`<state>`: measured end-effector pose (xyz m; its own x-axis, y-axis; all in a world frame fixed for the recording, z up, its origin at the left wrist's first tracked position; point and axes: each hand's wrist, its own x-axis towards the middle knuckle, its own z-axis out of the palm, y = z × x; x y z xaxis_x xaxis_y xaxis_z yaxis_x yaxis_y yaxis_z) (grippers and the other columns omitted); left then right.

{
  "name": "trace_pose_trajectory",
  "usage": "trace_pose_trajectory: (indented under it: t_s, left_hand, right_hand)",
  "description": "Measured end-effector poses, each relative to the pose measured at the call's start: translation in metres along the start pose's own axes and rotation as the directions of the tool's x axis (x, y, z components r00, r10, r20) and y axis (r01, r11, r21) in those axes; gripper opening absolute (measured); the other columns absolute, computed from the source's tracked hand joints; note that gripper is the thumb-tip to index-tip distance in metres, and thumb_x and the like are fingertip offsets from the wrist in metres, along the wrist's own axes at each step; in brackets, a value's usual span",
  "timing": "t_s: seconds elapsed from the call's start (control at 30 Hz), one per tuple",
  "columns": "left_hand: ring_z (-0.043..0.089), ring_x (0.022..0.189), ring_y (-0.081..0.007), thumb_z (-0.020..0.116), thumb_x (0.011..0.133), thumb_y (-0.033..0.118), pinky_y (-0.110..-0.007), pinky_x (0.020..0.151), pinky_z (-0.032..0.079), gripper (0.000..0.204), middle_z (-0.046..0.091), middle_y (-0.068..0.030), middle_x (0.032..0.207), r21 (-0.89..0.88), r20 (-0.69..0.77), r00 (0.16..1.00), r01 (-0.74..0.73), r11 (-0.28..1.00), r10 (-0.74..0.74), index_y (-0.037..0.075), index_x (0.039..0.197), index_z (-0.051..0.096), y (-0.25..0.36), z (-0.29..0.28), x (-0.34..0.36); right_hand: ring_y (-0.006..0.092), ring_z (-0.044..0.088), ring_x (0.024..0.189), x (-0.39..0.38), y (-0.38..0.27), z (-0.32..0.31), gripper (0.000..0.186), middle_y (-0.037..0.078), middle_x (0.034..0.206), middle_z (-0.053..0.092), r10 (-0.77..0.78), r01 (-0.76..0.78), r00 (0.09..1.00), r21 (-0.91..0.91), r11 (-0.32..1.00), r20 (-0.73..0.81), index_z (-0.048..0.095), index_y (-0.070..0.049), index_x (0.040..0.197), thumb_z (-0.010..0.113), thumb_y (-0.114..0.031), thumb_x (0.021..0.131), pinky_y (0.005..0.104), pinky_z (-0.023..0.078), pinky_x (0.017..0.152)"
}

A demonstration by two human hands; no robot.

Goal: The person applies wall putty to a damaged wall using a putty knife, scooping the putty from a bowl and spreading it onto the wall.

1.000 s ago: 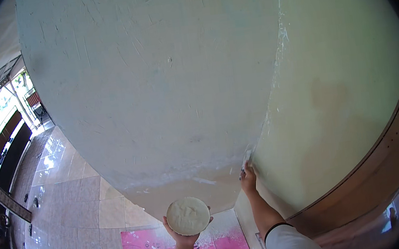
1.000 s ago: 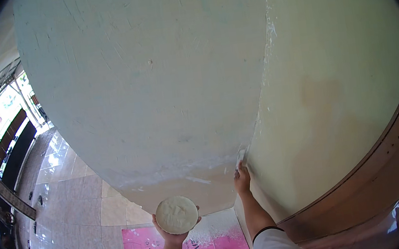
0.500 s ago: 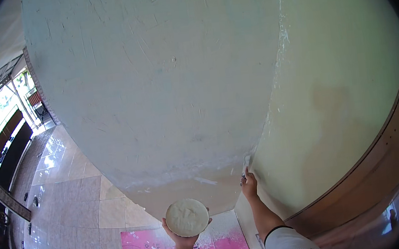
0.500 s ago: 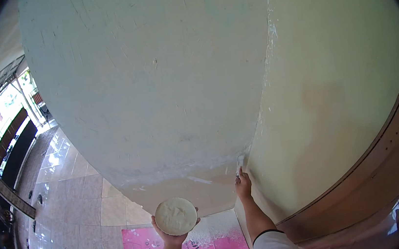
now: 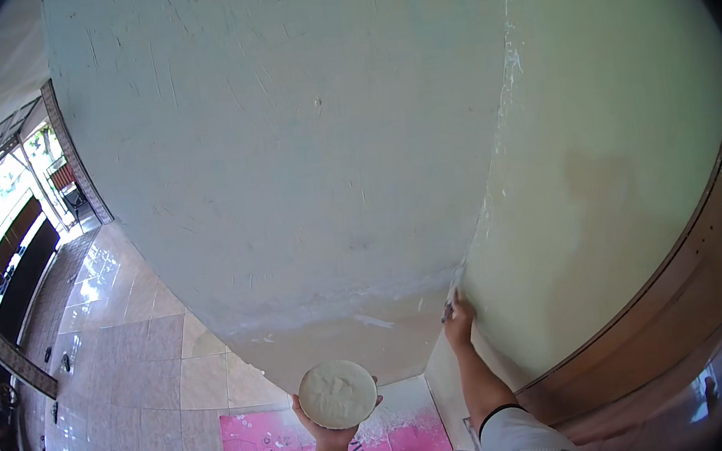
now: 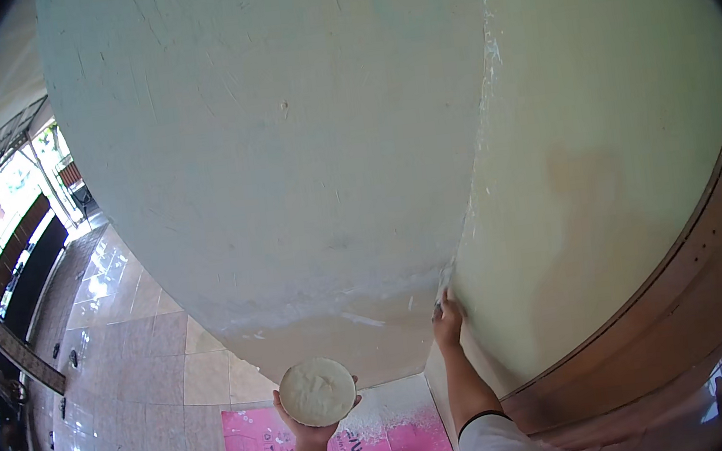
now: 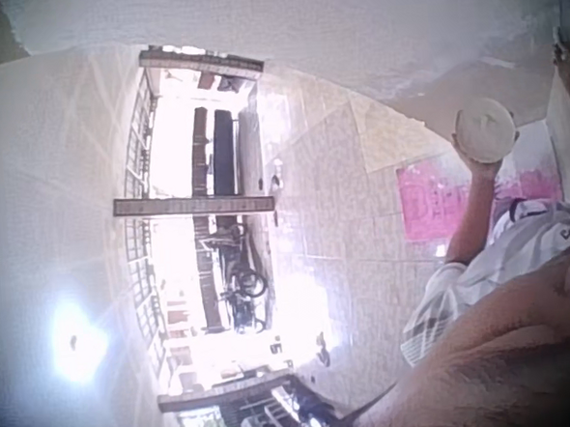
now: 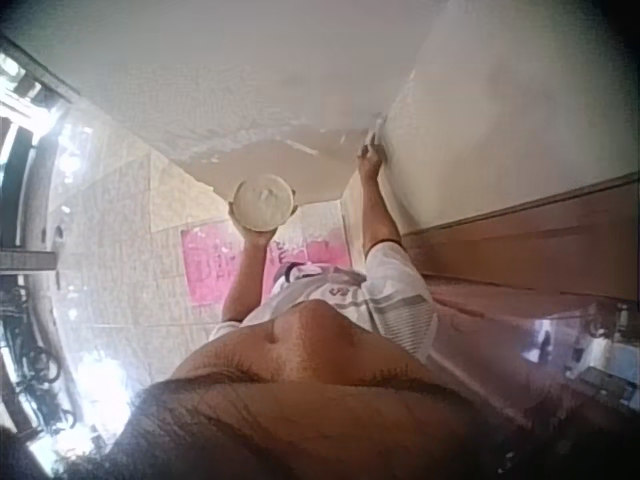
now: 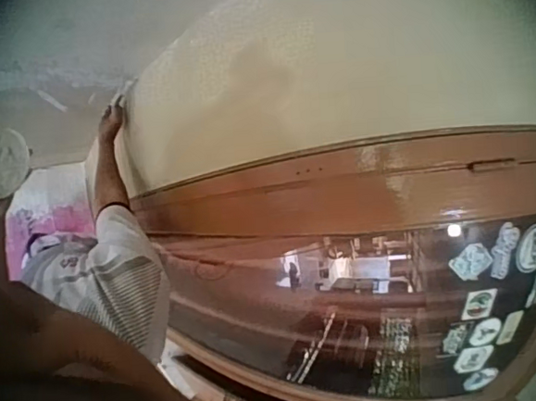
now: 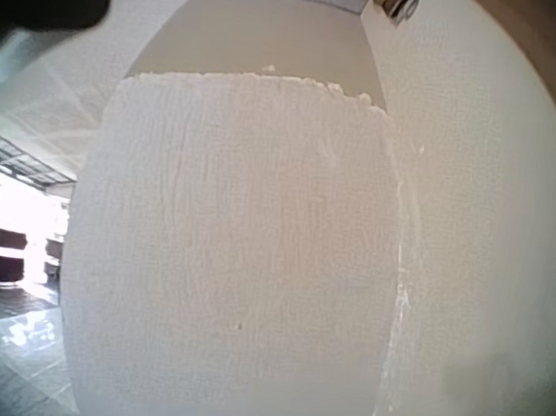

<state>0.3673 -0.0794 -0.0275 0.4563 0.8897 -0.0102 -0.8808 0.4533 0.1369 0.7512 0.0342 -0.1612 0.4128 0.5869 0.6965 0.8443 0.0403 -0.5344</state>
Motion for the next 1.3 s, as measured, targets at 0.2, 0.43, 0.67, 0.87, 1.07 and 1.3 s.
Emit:
trace_pose_trajectory:
  t_s: [0.2, 0.43, 0.67, 0.87, 1.07, 1.3]
  left_hand:
    - [0.041, 0.137, -0.0656, 0.057, 0.077, 0.087, -0.084, 0.098, 0.041, 0.105, 0.042, -0.0225, 0.158, 0.115, -0.104, 0.993, -0.035, 0.993, 0.047, 0.023, 0.158, 0.042, -0.008, -0.003, -0.005]
    - [0.042, 0.136, -0.0658, 0.055, 0.077, 0.088, -0.084, 0.097, 0.042, 0.105, 0.043, -0.0229, 0.157, 0.145, -0.132, 0.987, -0.067, 0.987, 0.086, 0.023, 0.158, 0.042, -0.006, -0.008, -0.013]
    - [0.042, 0.137, -0.0646, 0.055, 0.076, 0.088, -0.084, 0.097, 0.041, 0.102, 0.044, -0.0195, 0.157, 0.074, -0.119, 0.993, -0.01, 0.997, 0.018, 0.026, 0.156, 0.046, -0.019, -0.005, 0.003]
    - [0.04, 0.138, -0.0649, 0.054, 0.077, 0.088, -0.085, 0.099, 0.039, 0.103, 0.043, -0.0212, 0.158, 0.09, -0.116, 0.99, -0.064, 0.994, 0.074, 0.025, 0.158, 0.043, -0.011, -0.015, -0.005]
    - [0.038, 0.139, -0.0651, 0.056, 0.078, 0.087, -0.085, 0.1, 0.039, 0.104, 0.04, -0.0235, 0.159, 0.089, -0.108, 0.992, -0.063, 0.994, 0.072, 0.024, 0.16, 0.04, -0.014, -0.016, 0.002]
    - [0.039, 0.139, -0.065, 0.059, 0.077, 0.085, -0.085, 0.099, 0.039, 0.102, 0.04, -0.0226, 0.159, 0.038, -0.082, 0.996, -0.036, 0.999, 0.039, 0.025, 0.158, 0.043, -0.012, -0.016, 0.005]
  right_hand:
    - [0.0368, 0.065, 0.084, 0.028, 0.008, 0.006, 0.063, 0.019, 0.09, 0.067, -0.009, 0.009, 0.996, -0.002, 1.0, -0.089, 0.059, 0.003, 0.145, 0.071, 0.005, 0.083, 0.0476, 0.051, 0.078]
    - [0.0368, 0.066, 0.091, 0.004, 0.0, -0.001, 0.069, 0.019, 0.096, 0.068, 0.002, -0.004, 0.999, 0.061, 0.998, 0.038, 0.054, -0.003, 0.151, 0.07, 0.004, 0.084, 0.0474, 0.054, 0.084]
    - [0.0374, 0.066, 0.093, 0.005, 0.03, 0.009, 0.068, 0.02, 0.096, 0.068, -0.03, 0.029, 0.999, -0.019, 0.999, -0.025, 0.055, -0.002, 0.15, 0.072, 0.003, 0.085, 0.0468, 0.054, 0.085]
    - [0.0375, 0.067, 0.094, 0.001, 0.0, 0.007, 0.064, 0.021, 0.098, 0.069, 0.082, -0.085, 0.995, 0.054, 0.995, 0.065, 0.058, -0.003, 0.148, 0.074, -0.001, 0.086, 0.0463, 0.054, 0.086]
    - [0.0373, 0.066, 0.093, 0.016, -0.014, 0.009, 0.068, 0.02, 0.106, 0.07, -0.137, 0.142, 0.987, 0.061, 0.988, -0.083, 0.056, -0.007, 0.15, 0.074, 0.001, 0.085, 0.0469, 0.054, 0.084]
    - [0.037, 0.065, 0.088, 0.003, -0.017, -0.001, 0.067, 0.019, 0.093, 0.066, 0.031, -0.039, 0.994, 0.08, 0.996, 0.102, 0.056, -0.002, 0.149, 0.073, 0.002, 0.084, 0.0469, 0.054, 0.081]
